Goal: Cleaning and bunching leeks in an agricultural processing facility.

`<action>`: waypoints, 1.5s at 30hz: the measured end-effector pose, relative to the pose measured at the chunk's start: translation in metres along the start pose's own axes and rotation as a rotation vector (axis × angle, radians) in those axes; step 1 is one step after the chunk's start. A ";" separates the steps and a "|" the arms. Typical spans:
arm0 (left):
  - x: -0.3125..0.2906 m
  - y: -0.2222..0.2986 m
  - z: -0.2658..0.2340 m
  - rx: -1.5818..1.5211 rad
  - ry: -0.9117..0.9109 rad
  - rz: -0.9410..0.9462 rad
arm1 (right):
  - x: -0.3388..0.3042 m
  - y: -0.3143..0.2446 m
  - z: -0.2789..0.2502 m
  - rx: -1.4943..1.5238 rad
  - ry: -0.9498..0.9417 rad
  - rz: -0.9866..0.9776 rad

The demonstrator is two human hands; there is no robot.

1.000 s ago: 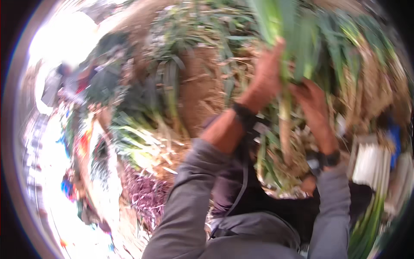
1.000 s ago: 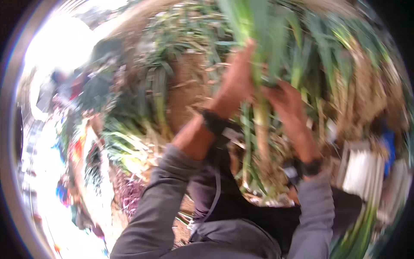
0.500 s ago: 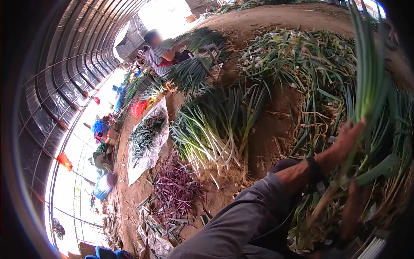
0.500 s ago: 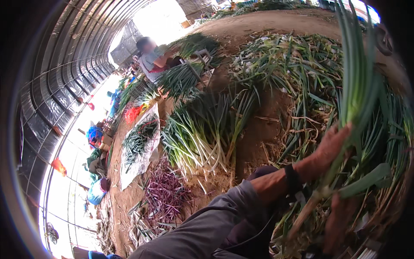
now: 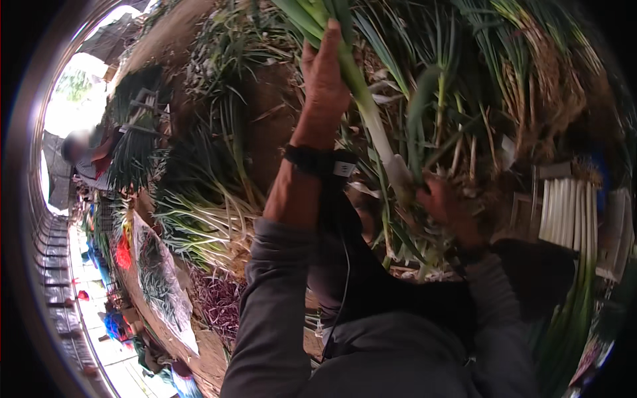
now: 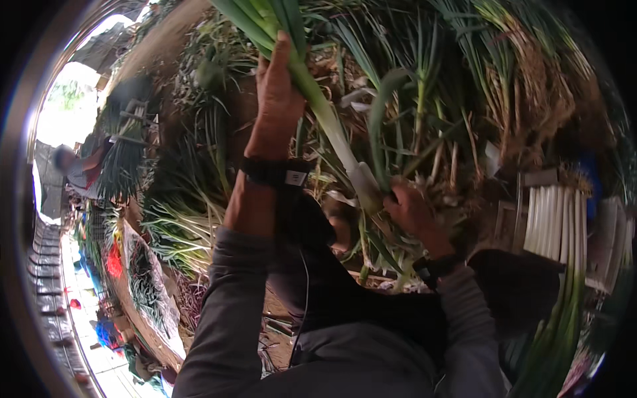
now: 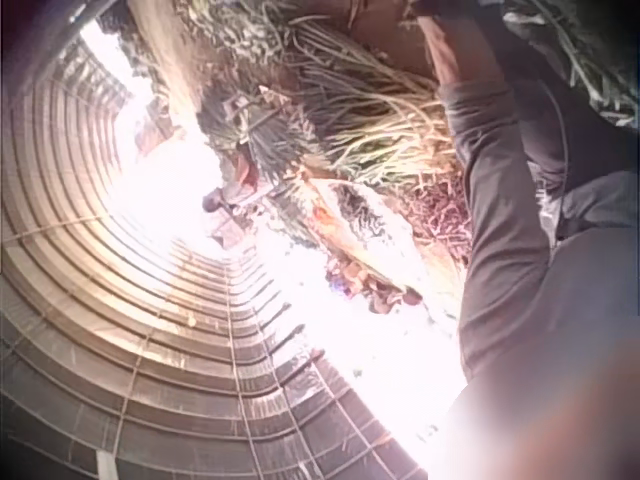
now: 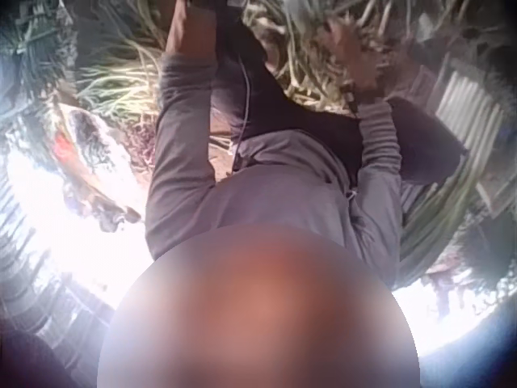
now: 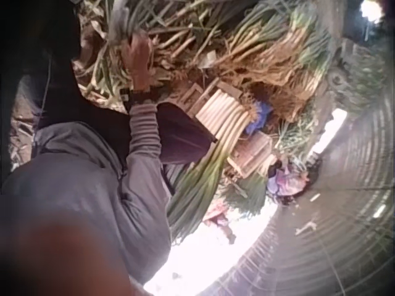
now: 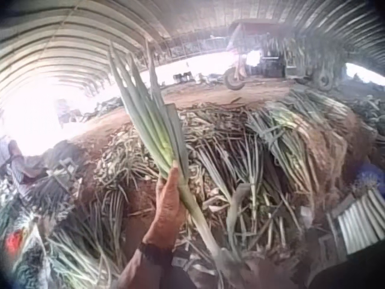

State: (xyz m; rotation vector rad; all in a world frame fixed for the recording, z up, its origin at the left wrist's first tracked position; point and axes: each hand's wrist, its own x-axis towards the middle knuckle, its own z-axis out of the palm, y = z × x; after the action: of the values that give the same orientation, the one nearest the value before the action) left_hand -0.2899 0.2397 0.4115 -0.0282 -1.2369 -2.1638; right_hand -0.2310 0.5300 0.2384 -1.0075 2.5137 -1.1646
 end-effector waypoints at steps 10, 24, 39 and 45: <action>-0.014 -0.010 0.005 0.154 -0.030 -0.004 | -0.061 0.086 0.022 -0.262 -0.286 0.271; -0.019 -0.011 0.032 -0.245 -0.002 -0.249 | 0.083 -0.088 -0.062 0.220 0.048 0.140; -0.031 -0.050 0.040 -0.318 -0.136 -0.339 | 0.145 -0.103 -0.101 0.666 0.182 -0.095; -0.033 -0.060 0.048 -0.371 -0.166 -0.346 | 0.143 -0.092 -0.101 0.640 0.281 -0.055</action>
State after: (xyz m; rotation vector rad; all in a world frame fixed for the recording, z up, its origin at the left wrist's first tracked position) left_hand -0.3092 0.3158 0.3819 -0.1632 -0.9630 -2.7179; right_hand -0.3357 0.4552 0.3890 -0.7757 2.0406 -2.0599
